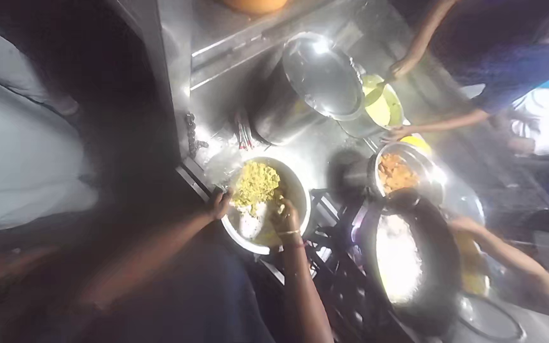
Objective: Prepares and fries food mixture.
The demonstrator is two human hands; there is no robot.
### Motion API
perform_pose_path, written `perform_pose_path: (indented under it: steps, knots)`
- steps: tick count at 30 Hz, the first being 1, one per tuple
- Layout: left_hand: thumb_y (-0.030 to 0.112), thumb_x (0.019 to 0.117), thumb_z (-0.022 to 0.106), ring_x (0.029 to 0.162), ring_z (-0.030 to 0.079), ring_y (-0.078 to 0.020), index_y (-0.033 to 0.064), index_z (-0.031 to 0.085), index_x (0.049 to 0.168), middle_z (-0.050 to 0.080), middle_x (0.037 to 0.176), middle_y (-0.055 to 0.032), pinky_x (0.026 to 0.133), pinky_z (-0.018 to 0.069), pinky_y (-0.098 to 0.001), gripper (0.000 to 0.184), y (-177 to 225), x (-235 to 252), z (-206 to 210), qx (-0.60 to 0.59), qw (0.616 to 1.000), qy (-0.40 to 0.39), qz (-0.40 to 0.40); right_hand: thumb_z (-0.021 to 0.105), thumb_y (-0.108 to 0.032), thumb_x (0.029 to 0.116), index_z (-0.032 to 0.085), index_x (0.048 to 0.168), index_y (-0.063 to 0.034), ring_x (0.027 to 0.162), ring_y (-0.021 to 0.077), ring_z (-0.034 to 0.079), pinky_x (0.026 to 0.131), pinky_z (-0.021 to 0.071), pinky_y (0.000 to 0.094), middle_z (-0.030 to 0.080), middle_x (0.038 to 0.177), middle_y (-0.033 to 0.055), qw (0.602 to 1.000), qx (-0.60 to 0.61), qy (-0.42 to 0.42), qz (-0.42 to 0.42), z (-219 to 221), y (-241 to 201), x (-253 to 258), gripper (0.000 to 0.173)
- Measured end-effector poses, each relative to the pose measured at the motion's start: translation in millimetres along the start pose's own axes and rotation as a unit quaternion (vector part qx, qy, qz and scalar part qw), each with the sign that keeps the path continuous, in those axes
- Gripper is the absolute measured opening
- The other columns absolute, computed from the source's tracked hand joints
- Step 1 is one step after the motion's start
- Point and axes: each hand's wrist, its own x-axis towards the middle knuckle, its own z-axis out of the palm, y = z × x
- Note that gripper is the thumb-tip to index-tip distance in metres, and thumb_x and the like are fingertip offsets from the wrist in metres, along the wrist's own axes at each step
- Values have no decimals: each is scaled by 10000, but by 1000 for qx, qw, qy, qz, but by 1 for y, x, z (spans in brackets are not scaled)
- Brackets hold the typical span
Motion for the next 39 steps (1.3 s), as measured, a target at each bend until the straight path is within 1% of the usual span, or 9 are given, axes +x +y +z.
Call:
perform_pose_path:
  steps: [3,7,11,16,21,25,31,35,39]
  knots:
    - [343,1071,326,1259,580,-272,-206,516,1300,600,1271,-339,1114,416,-346,624,-2,-2,1,5,1000,-7,6,315,-203,1100,537,1204,3,775,166,658,690,596,360,636,924,87,995,97,27,-20,0,5,-3,320]
    - [408,1076,316,1149,630,-192,-170,575,1238,656,1164,-274,1036,474,-329,654,-5,7,2,19,999,4,50,466,-22,1037,525,1265,24,726,107,639,647,570,267,641,918,68,999,35,-32,14,4,14,0,239]
    - [375,1074,313,1128,616,-140,-157,551,1267,641,1176,-238,1014,486,-311,614,-3,11,0,-33,999,-2,-8,616,-116,1021,600,952,22,434,69,476,417,451,238,521,586,5,998,-37,21,-51,13,28,0,154]
    - [313,1088,244,1272,549,-151,-146,445,1398,555,1354,-263,1097,440,-313,590,26,4,0,-92,993,-5,-78,349,-344,1122,507,727,-126,363,51,384,358,368,229,417,490,-60,994,50,43,-90,24,25,-10,479]
    - [334,1089,251,1318,507,-75,-201,371,1416,511,1406,-279,1125,398,-232,638,65,-14,20,-166,984,13,-58,224,-393,1103,429,1431,61,1094,124,640,967,549,323,631,1257,98,970,113,-118,-182,38,-3,-53,597]
    - [219,1092,321,1099,572,38,-190,474,1282,629,1165,-116,990,457,-161,477,96,-30,26,-203,975,-59,-67,312,-638,1042,300,1459,236,1361,83,509,1160,389,239,483,1502,259,924,-13,-175,-339,61,3,-89,968]
    - [568,1011,488,1036,584,114,-59,487,1239,639,1065,90,941,481,-134,668,114,-38,20,-249,958,-99,-99,274,-757,982,189,1505,243,1532,189,316,1248,241,262,239,1609,381,884,-73,-193,-419,53,7,-100,1132]
    - [521,1063,403,1054,622,66,-98,483,1269,662,1101,80,937,536,-209,657,102,-35,37,-281,959,34,-17,542,-566,992,263,1530,144,1386,71,479,1148,411,259,413,1584,167,913,75,-189,-355,16,-11,-97,934]
    - [564,1055,386,1108,650,-25,-44,486,1308,688,1149,42,985,554,-289,666,86,-21,28,-303,952,45,4,641,-97,902,382,1449,178,1182,49,629,996,538,215,560,1436,175,939,3,-122,-321,-45,-60,-112,665]
